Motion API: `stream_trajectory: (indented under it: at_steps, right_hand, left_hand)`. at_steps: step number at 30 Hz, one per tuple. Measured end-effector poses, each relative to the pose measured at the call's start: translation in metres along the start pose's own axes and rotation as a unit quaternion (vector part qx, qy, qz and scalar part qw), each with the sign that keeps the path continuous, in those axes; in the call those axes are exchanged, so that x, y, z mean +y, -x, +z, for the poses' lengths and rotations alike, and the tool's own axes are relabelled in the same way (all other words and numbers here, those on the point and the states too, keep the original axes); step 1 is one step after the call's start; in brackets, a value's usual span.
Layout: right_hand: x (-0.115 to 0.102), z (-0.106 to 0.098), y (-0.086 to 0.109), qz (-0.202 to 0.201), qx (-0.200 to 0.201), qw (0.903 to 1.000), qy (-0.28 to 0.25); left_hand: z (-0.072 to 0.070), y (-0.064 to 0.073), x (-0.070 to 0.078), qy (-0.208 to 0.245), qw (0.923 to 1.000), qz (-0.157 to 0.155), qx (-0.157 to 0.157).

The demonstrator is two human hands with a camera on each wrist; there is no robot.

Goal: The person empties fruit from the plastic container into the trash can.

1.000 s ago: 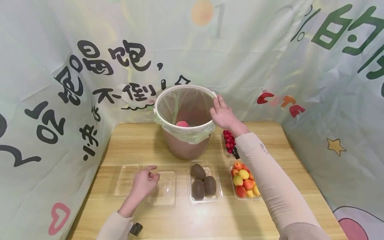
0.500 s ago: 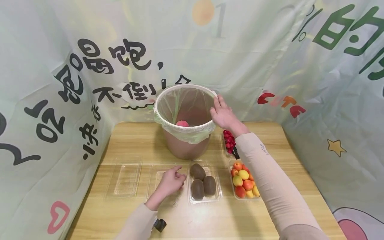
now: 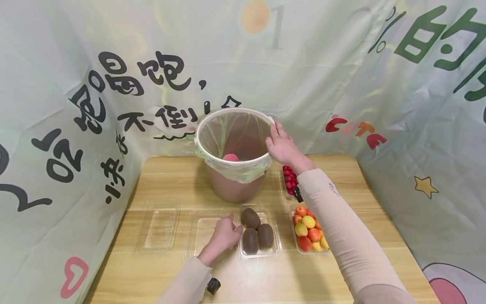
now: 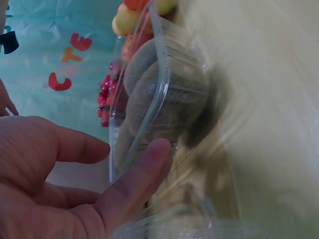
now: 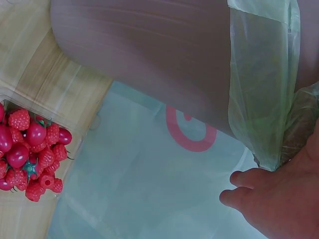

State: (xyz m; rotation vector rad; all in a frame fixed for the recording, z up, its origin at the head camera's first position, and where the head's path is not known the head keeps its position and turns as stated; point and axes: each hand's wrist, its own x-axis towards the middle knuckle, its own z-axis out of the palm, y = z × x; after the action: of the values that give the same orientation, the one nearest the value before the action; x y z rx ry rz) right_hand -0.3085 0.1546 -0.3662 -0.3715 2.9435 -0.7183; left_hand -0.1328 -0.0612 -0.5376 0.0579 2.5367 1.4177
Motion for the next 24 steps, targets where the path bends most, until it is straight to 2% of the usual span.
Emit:
stream_trajectory:
  at_steps: [4,10,24]
  right_hand:
    - [0.0,0.0,-0.001,0.001,0.0,1.0,0.003]
    - [0.001,0.0,-0.001,0.003,-0.001,1.0,-0.002]
    - [0.001,0.0,-0.001,-0.001,0.002,1.0,-0.008]
  left_hand:
    - [0.008,0.0,-0.002,0.005,0.9999,0.005,0.008]
    - [0.018,-0.002,-0.005,-0.02,0.9993,0.006,0.031]
    - [0.029,-0.008,-0.01,-0.022,0.9983,-0.01,0.054]
